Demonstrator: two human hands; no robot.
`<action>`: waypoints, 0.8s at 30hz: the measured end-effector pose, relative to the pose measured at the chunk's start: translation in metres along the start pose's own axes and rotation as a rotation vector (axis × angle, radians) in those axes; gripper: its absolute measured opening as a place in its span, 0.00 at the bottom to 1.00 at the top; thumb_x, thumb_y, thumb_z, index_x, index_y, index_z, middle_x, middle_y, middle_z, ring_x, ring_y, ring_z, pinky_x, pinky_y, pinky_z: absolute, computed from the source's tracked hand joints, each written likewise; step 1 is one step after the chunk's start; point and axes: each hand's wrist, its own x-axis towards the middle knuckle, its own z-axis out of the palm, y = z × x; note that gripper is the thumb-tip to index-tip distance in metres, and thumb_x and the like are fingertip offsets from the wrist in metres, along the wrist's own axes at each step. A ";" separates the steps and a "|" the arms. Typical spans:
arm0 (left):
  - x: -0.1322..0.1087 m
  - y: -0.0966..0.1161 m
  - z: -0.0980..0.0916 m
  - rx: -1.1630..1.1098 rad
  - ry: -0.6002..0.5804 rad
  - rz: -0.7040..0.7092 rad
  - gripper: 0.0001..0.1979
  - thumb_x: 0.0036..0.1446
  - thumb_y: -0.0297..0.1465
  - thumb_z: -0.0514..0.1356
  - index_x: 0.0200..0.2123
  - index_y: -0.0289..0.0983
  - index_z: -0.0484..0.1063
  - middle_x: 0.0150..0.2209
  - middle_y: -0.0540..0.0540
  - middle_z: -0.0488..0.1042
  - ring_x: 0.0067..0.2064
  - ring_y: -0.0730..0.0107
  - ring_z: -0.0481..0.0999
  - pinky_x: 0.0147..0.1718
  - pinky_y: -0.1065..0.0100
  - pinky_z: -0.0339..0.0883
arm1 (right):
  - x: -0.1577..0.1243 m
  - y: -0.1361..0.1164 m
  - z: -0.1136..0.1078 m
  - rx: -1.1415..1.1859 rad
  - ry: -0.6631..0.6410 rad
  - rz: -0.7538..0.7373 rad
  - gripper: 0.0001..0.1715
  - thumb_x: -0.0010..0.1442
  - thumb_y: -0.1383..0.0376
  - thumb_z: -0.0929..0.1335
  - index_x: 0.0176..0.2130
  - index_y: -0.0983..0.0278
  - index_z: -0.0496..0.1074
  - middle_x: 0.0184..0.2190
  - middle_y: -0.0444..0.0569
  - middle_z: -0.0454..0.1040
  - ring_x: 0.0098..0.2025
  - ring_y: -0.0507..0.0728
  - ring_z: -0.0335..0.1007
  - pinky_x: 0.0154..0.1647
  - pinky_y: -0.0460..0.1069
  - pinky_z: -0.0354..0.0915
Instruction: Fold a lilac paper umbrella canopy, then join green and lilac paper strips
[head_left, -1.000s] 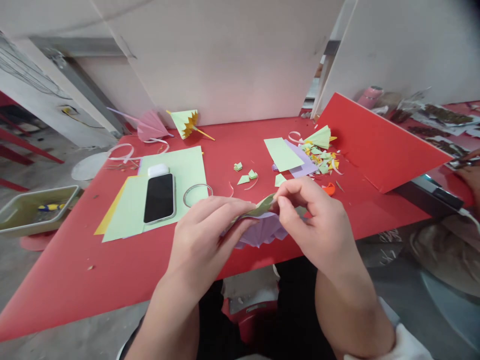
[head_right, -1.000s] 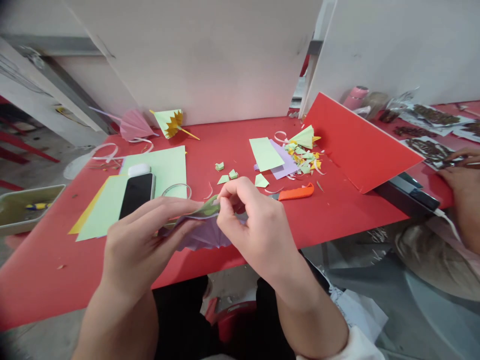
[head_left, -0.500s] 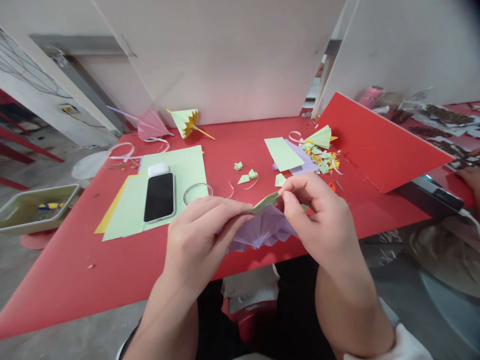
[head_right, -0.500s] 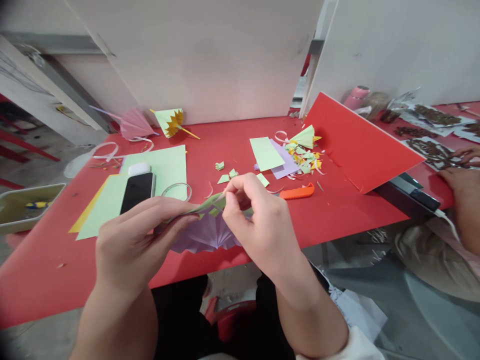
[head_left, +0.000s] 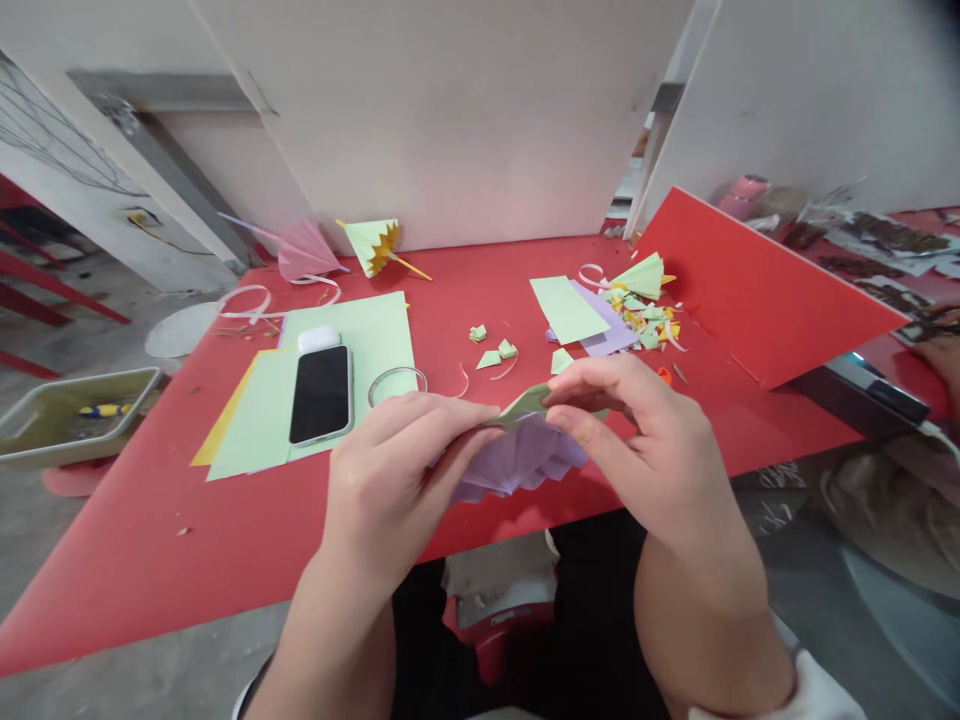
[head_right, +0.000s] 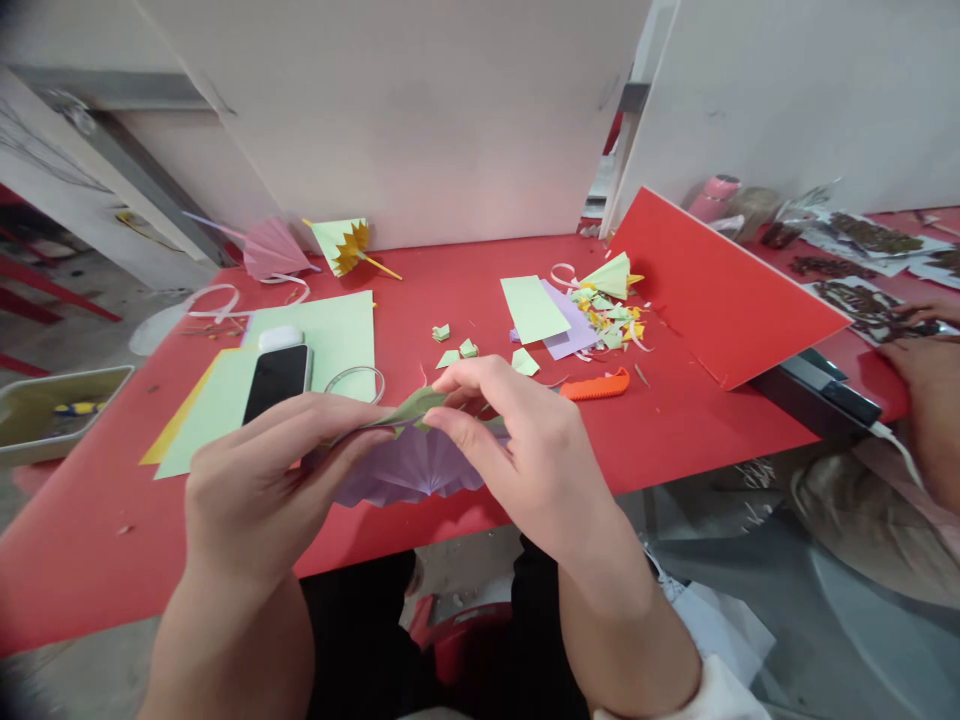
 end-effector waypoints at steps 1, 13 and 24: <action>0.000 0.000 0.000 0.001 -0.006 0.003 0.06 0.54 0.26 0.61 0.36 0.40 0.71 0.30 0.53 0.75 0.31 0.76 0.74 0.33 0.72 0.67 | 0.000 0.001 -0.001 -0.018 -0.017 -0.033 0.07 0.58 0.63 0.67 0.40 0.59 0.68 0.36 0.42 0.74 0.37 0.50 0.72 0.38 0.44 0.67; 0.000 0.000 0.000 0.019 -0.003 -0.020 0.05 0.54 0.28 0.61 0.36 0.41 0.71 0.29 0.53 0.75 0.29 0.75 0.73 0.30 0.72 0.67 | 0.001 0.002 0.005 -0.138 -0.096 -0.075 0.03 0.57 0.67 0.67 0.34 0.60 0.66 0.32 0.43 0.71 0.34 0.50 0.67 0.35 0.45 0.63; -0.001 0.000 -0.002 0.061 0.062 -0.088 0.05 0.56 0.29 0.60 0.36 0.45 0.72 0.29 0.54 0.75 0.29 0.73 0.73 0.30 0.69 0.70 | 0.000 0.005 0.006 -0.254 -0.043 -0.104 0.09 0.57 0.62 0.68 0.27 0.62 0.65 0.26 0.43 0.70 0.29 0.50 0.65 0.30 0.45 0.61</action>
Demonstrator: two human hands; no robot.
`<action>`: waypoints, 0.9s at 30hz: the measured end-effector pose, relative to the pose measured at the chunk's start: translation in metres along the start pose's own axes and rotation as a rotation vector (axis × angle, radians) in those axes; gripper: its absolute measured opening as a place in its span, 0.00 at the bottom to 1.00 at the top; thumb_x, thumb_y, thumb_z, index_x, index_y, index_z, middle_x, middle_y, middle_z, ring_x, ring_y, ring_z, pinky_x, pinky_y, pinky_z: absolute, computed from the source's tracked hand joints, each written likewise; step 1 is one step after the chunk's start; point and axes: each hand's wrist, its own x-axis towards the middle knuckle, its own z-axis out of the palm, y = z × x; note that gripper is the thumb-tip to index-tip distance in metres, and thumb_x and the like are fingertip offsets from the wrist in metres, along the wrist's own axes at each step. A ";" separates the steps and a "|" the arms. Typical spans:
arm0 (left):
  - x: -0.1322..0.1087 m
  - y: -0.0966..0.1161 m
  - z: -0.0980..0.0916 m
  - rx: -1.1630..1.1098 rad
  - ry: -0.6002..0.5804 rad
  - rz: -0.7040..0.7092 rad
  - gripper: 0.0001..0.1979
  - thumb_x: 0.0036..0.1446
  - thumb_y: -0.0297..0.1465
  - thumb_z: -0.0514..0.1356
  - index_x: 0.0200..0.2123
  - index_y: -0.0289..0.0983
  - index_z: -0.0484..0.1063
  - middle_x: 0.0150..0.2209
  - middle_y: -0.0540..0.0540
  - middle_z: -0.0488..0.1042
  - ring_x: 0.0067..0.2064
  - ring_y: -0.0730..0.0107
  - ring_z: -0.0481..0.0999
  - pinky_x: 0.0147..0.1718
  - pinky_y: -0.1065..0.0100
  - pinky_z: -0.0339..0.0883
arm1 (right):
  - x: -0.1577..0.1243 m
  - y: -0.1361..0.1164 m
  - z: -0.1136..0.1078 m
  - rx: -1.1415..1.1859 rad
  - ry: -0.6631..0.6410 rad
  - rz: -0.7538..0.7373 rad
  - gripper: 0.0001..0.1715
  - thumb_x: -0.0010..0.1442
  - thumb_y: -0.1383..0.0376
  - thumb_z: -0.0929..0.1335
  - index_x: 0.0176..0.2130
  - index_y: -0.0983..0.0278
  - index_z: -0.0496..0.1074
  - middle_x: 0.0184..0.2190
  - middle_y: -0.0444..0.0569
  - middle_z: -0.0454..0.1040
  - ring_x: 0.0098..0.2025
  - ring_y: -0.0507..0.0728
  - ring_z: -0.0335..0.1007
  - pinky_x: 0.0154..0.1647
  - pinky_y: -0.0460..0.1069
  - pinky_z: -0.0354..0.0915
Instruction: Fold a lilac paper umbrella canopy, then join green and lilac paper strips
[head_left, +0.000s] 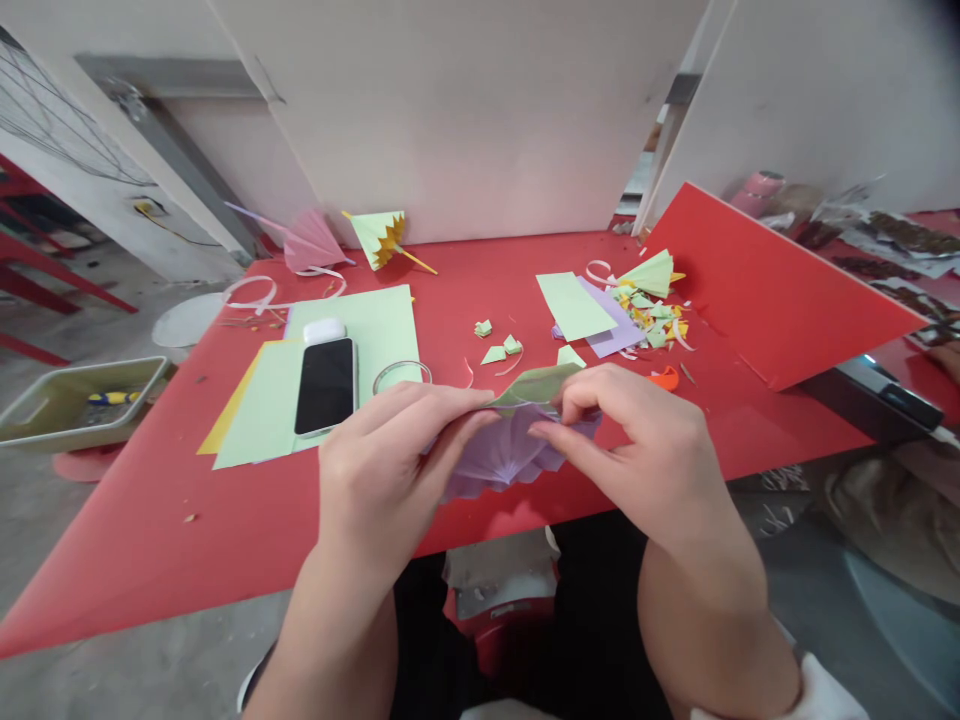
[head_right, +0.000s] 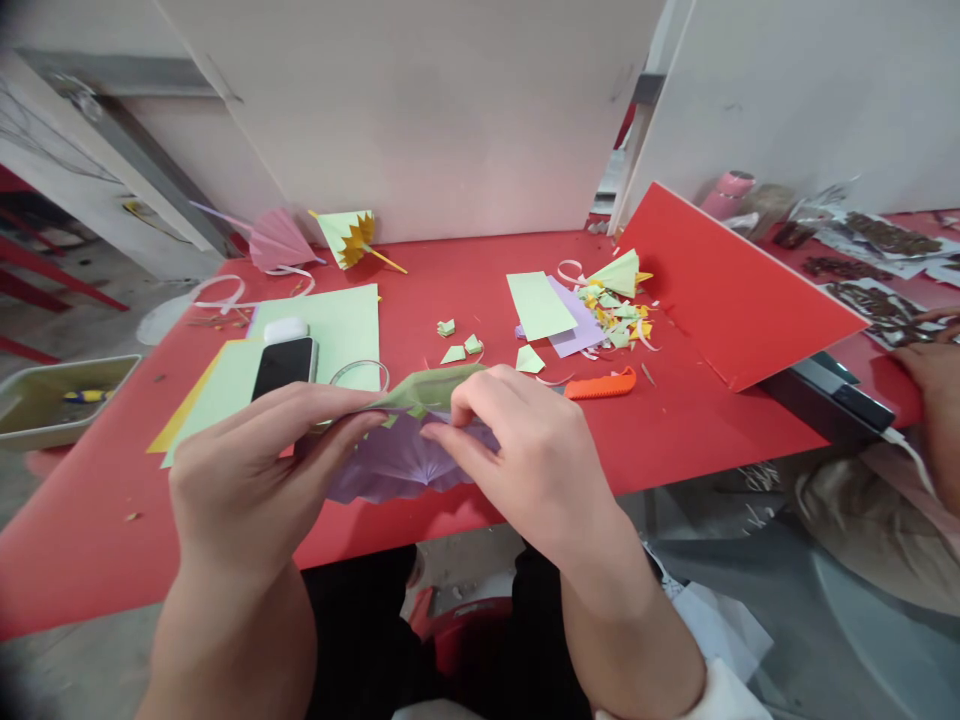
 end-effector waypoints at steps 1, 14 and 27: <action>0.000 0.000 0.000 0.004 0.012 0.002 0.06 0.55 0.28 0.60 0.36 0.45 0.72 0.29 0.54 0.75 0.29 0.74 0.73 0.30 0.70 0.69 | 0.000 0.000 0.000 -0.007 -0.011 0.014 0.10 0.56 0.61 0.68 0.27 0.62 0.65 0.25 0.42 0.70 0.28 0.49 0.65 0.29 0.45 0.60; 0.000 -0.001 -0.001 0.011 0.022 0.006 0.05 0.56 0.28 0.59 0.36 0.44 0.72 0.29 0.53 0.76 0.29 0.72 0.74 0.29 0.69 0.69 | 0.000 -0.005 0.001 0.206 -0.002 -0.093 0.06 0.57 0.65 0.68 0.37 0.60 0.74 0.33 0.44 0.78 0.36 0.53 0.73 0.39 0.49 0.69; -0.001 -0.003 -0.001 -0.084 -0.021 0.079 0.06 0.54 0.26 0.61 0.35 0.42 0.73 0.30 0.53 0.76 0.30 0.73 0.74 0.30 0.69 0.69 | 0.001 -0.008 0.000 0.214 -0.007 0.110 0.08 0.57 0.67 0.67 0.39 0.58 0.74 0.34 0.40 0.79 0.33 0.51 0.75 0.38 0.46 0.71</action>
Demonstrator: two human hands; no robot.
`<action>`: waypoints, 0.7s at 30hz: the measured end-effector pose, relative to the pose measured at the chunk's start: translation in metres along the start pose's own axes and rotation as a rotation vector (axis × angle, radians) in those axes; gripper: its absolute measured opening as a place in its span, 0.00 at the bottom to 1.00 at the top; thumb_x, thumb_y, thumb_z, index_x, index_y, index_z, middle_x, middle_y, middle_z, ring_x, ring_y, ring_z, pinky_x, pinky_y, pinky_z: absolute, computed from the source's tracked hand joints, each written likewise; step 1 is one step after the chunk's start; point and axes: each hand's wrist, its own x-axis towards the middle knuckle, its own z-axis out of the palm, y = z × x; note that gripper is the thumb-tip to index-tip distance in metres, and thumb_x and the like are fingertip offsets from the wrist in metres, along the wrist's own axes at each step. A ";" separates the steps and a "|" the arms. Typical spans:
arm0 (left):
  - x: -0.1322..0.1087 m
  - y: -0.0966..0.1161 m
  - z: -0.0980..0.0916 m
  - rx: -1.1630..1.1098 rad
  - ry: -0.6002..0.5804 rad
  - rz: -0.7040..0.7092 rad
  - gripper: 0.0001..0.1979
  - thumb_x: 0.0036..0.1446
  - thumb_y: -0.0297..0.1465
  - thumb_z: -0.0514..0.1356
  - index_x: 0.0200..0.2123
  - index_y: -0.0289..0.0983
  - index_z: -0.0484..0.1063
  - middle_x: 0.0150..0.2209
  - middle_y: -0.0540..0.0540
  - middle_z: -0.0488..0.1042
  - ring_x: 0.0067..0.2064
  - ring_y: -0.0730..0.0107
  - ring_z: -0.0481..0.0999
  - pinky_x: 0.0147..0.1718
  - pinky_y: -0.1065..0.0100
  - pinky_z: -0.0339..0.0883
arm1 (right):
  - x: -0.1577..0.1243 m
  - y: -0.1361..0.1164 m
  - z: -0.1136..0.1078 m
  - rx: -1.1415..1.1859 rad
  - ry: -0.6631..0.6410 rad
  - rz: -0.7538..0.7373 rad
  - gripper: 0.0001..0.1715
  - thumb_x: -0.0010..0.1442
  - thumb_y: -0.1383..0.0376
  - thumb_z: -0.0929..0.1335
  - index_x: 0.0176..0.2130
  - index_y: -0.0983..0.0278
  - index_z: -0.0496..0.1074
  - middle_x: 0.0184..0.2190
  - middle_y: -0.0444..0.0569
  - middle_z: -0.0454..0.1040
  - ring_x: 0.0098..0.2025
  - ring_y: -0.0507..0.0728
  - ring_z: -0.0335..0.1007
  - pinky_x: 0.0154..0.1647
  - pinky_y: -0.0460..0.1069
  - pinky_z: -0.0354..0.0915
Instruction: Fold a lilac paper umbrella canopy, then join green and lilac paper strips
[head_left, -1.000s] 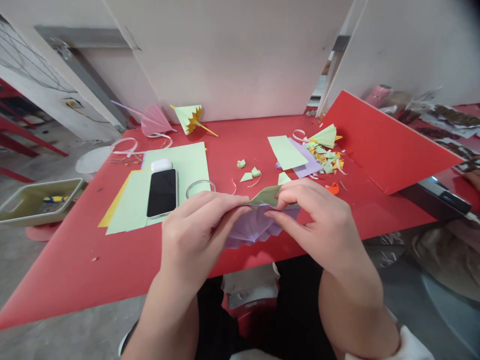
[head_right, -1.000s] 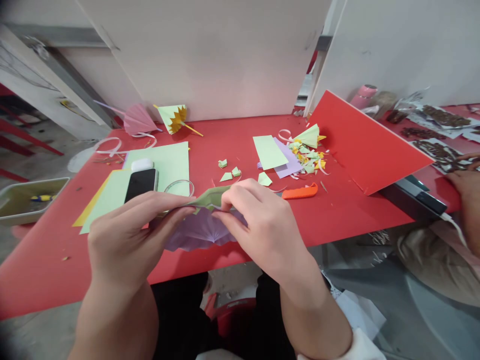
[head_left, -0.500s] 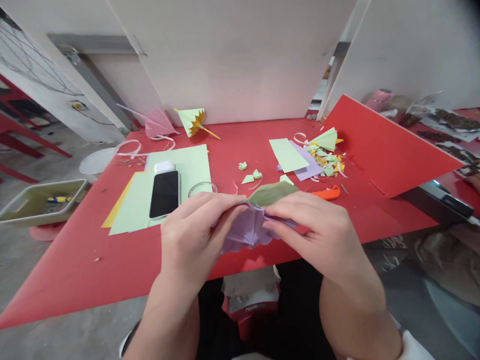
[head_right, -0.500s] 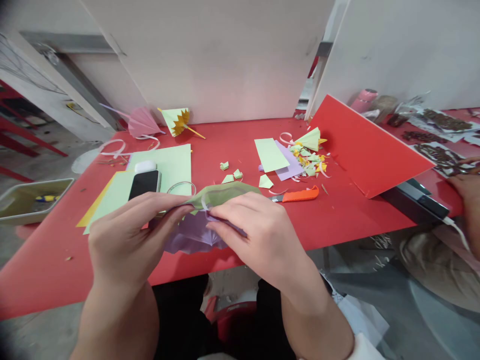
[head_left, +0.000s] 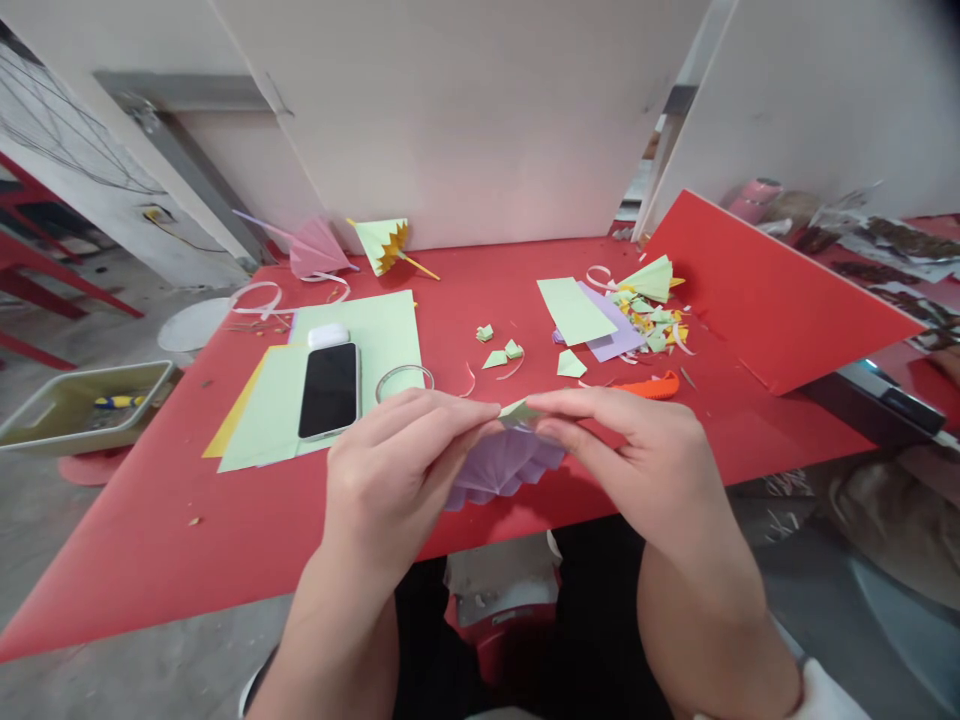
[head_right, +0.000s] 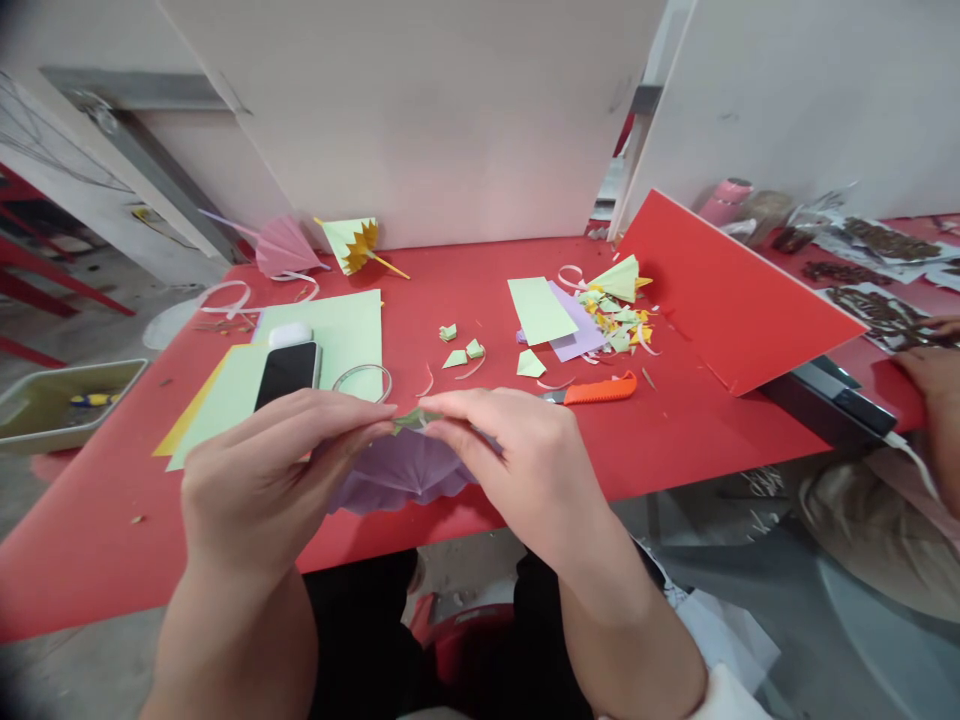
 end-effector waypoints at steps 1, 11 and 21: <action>0.000 0.000 0.000 0.000 0.003 -0.004 0.06 0.54 0.26 0.61 0.35 0.43 0.73 0.30 0.53 0.76 0.30 0.73 0.74 0.30 0.69 0.69 | 0.000 0.000 0.000 0.002 -0.007 0.004 0.08 0.57 0.67 0.67 0.38 0.58 0.75 0.33 0.40 0.79 0.33 0.51 0.75 0.38 0.46 0.71; 0.001 -0.002 -0.001 -0.050 0.082 0.064 0.08 0.51 0.23 0.63 0.34 0.41 0.74 0.28 0.52 0.75 0.29 0.73 0.73 0.28 0.70 0.68 | 0.003 0.008 0.002 0.096 -0.077 0.061 0.06 0.59 0.67 0.66 0.35 0.59 0.74 0.32 0.38 0.78 0.34 0.48 0.73 0.36 0.42 0.67; 0.003 -0.001 -0.003 0.001 0.149 0.055 0.08 0.52 0.23 0.63 0.33 0.42 0.73 0.28 0.54 0.74 0.28 0.76 0.72 0.27 0.70 0.68 | 0.001 0.006 0.016 0.135 0.209 0.072 0.04 0.56 0.69 0.67 0.34 0.60 0.71 0.30 0.38 0.76 0.31 0.46 0.73 0.32 0.40 0.67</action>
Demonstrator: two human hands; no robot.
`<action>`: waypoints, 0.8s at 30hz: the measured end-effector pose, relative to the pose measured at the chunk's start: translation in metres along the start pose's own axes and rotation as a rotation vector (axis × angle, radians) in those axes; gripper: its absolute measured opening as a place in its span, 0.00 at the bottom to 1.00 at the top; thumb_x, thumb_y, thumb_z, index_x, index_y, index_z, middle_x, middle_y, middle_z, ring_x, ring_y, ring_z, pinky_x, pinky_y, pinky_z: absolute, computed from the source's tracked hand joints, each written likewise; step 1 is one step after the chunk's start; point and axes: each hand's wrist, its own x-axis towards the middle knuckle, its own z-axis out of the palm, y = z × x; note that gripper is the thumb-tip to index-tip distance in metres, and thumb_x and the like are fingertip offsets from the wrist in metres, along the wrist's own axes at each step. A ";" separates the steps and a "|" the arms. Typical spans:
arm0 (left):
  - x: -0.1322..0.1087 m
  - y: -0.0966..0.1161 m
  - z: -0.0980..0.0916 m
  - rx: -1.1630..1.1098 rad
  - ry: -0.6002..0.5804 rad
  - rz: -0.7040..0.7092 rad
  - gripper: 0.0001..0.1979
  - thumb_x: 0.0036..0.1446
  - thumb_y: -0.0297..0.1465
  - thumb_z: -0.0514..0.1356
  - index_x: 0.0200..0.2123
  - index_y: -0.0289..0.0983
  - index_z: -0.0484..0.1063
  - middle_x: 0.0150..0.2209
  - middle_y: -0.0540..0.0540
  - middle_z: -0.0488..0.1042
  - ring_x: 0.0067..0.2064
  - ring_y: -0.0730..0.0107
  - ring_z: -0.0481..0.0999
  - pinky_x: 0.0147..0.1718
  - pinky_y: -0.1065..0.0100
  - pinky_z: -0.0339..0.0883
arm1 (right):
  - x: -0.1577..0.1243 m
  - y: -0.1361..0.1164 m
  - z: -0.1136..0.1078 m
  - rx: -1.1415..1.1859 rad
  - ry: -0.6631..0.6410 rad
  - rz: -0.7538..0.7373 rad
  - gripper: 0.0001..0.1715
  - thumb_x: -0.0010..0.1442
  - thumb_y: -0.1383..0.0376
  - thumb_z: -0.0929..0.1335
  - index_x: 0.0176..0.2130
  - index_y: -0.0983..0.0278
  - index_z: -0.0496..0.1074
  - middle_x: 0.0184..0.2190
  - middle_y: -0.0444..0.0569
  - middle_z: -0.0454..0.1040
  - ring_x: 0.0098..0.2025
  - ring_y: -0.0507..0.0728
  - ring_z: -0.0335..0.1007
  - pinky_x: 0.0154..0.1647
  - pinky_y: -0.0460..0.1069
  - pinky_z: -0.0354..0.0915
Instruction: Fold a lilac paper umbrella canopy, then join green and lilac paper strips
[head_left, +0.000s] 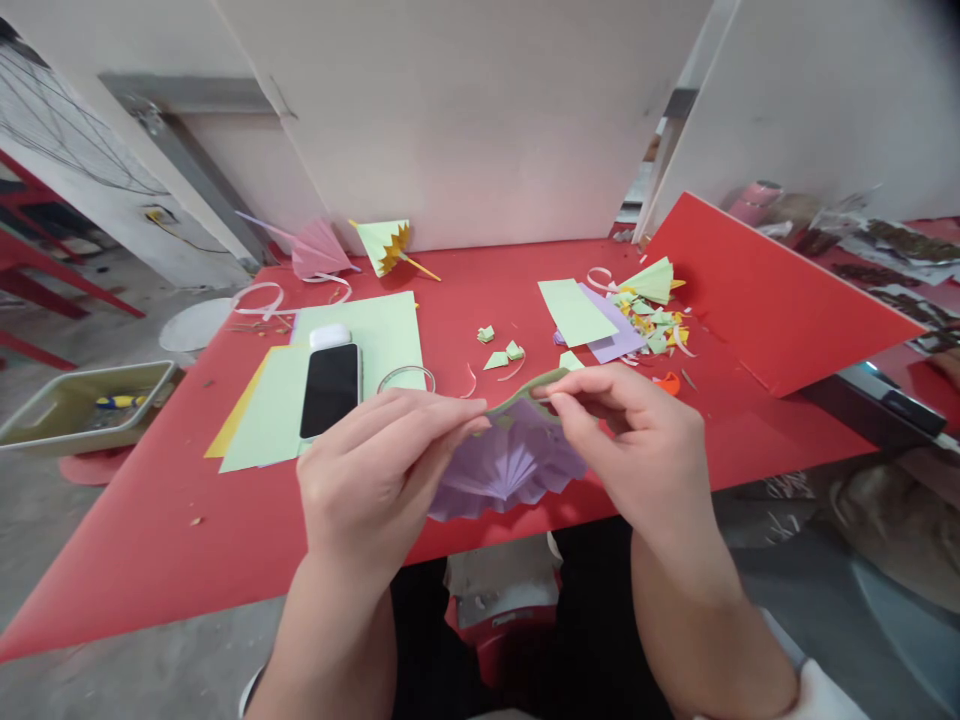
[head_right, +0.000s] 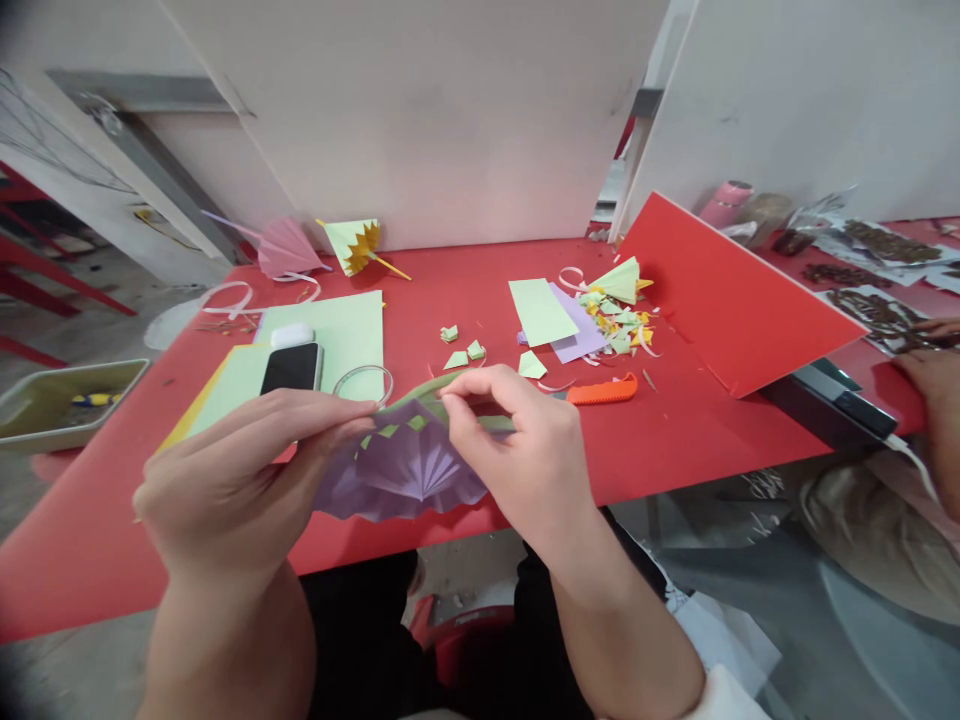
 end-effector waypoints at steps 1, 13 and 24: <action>0.000 0.000 0.000 0.006 -0.001 -0.011 0.08 0.52 0.23 0.62 0.33 0.43 0.73 0.28 0.54 0.75 0.28 0.75 0.73 0.27 0.70 0.68 | -0.001 0.001 0.002 0.017 0.035 -0.012 0.05 0.56 0.70 0.67 0.34 0.60 0.71 0.30 0.38 0.76 0.32 0.47 0.73 0.33 0.40 0.68; -0.002 -0.002 -0.002 -0.008 -0.004 0.012 0.10 0.50 0.21 0.63 0.35 0.41 0.74 0.30 0.54 0.76 0.29 0.77 0.72 0.28 0.72 0.68 | 0.004 0.001 -0.005 -0.122 -0.061 -0.334 0.12 0.54 0.77 0.63 0.33 0.68 0.74 0.32 0.48 0.73 0.35 0.48 0.70 0.36 0.43 0.67; -0.003 -0.004 0.003 0.056 -0.074 0.000 0.12 0.51 0.27 0.64 0.41 0.40 0.74 0.33 0.50 0.77 0.30 0.74 0.74 0.29 0.72 0.69 | 0.005 0.004 0.003 -0.269 0.076 -0.371 0.03 0.55 0.70 0.68 0.29 0.63 0.73 0.28 0.44 0.74 0.31 0.49 0.71 0.32 0.43 0.67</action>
